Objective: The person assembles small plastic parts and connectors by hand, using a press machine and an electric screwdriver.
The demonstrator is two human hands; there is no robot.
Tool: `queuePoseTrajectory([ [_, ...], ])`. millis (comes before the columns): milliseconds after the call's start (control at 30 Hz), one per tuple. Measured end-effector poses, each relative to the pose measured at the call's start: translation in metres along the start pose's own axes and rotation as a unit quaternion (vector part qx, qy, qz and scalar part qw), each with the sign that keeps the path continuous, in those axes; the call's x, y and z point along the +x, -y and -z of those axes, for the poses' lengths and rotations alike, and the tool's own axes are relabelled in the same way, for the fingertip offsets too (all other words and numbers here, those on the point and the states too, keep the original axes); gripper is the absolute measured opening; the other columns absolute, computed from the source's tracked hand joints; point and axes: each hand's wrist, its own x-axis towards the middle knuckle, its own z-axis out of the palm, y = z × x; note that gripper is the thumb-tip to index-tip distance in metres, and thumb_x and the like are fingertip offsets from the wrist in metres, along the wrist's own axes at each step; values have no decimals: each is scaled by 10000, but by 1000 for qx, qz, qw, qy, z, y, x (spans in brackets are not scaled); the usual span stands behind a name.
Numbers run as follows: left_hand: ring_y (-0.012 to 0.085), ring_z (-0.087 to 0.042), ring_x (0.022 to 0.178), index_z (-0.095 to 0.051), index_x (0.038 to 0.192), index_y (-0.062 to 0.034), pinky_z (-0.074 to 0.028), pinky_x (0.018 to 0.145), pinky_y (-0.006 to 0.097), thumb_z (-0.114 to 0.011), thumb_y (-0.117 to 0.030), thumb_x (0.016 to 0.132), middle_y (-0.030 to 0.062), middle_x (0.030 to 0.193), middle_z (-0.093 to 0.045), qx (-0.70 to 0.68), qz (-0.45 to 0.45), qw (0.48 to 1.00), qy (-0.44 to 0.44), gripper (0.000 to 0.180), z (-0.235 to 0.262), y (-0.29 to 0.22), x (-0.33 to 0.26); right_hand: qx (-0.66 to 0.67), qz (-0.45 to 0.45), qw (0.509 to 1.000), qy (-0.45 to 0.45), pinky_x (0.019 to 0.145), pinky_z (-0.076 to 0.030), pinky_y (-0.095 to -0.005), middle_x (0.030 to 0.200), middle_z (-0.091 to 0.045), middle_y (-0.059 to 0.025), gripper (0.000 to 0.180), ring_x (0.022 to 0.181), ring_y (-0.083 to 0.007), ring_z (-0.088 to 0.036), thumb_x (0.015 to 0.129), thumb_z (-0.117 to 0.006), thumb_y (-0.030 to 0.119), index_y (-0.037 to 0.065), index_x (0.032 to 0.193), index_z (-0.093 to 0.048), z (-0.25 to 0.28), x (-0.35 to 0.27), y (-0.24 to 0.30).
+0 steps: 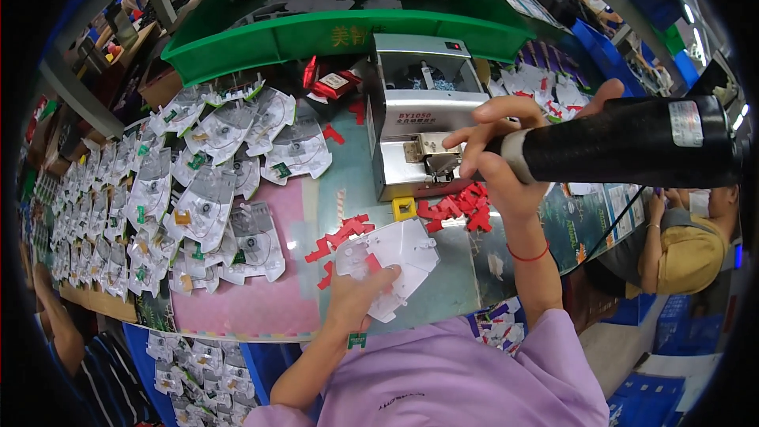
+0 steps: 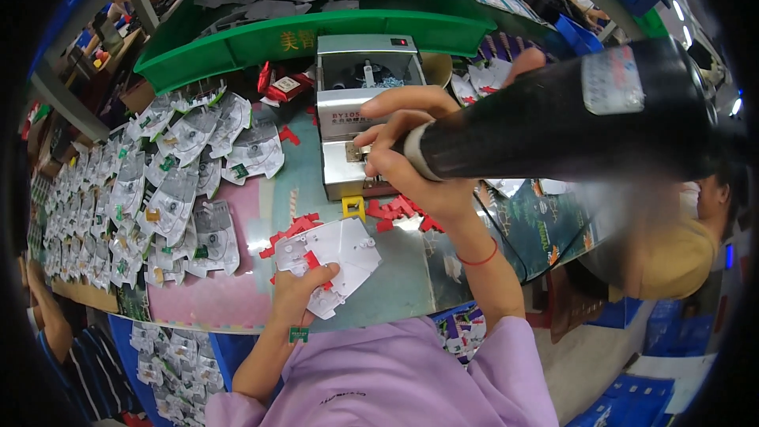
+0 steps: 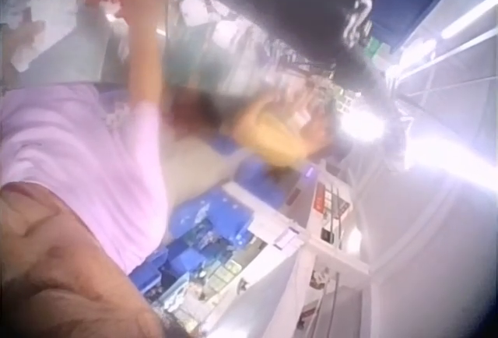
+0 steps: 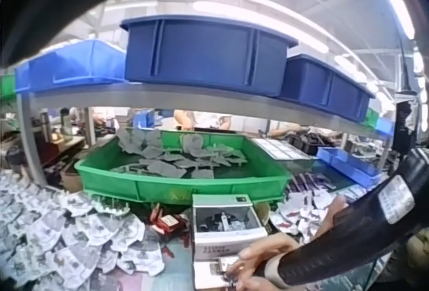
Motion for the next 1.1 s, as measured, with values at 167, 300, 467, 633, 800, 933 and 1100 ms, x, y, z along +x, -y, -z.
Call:
queuePoseTrajectory([
  [167,118,-574,656,-508,1025,9,-475,558,244,-657,23,659,69,834,-592,-8,-15,1000,-2,395,-1,-1,2,-94,-18,994,-59,510,-438,-187,824,-594,-86,164,589,-75,-531,692,-619,-79,-23,829,-546,-2,-8,-24],
  [300,115,-572,657,-514,1021,15,-475,562,245,-653,18,666,69,831,-593,-2,-25,1000,-5,381,-1,-2,3,-114,-64,988,-83,467,-410,-181,701,-579,-46,113,533,-66,-525,693,-631,-69,-6,749,-556,-4,-15,-29],
  [467,113,-575,670,-532,1003,19,-477,573,247,-656,10,659,65,822,-596,28,-20,999,-13,365,-1,-2,6,-102,-125,984,-75,444,-397,-191,625,-547,-37,106,498,-73,-515,700,-620,-66,0,719,-539,-7,-21,-16],
  [633,127,-584,681,-534,989,22,-485,590,253,-671,-12,647,72,826,-597,68,-20,997,-28,370,-4,-1,7,96,-161,982,11,471,-396,-215,589,-520,-65,92,489,-103,-492,734,-580,-4,11,729,-489,-15,-38,2],
  [800,132,-584,674,-521,983,17,-492,593,259,-675,-22,644,76,837,-595,50,-4,998,-23,375,-10,-8,-2,130,-179,972,80,520,-396,-236,622,-532,-73,142,550,-131,-521,683,-619,-23,19,718,-488,-17,-50,7],
  [933,134,-586,682,-516,971,10,-493,599,262,-681,-26,636,75,837,-594,44,16,999,4,376,-13,-11,-3,101,-194,967,133,579,-397,-233,641,-529,-68,146,592,-148,-522,683,-646,41,16,729,-509,-18,-53,11],
  [1100,138,-590,699,-517,980,5,-493,612,271,-682,-13,625,73,843,-595,38,50,998,12,392,-10,-11,-4,98,-181,970,128,567,-409,-246,626,-533,-63,137,579,-155,-527,679,-645,29,23,712,-512,-20,-52,14],
])
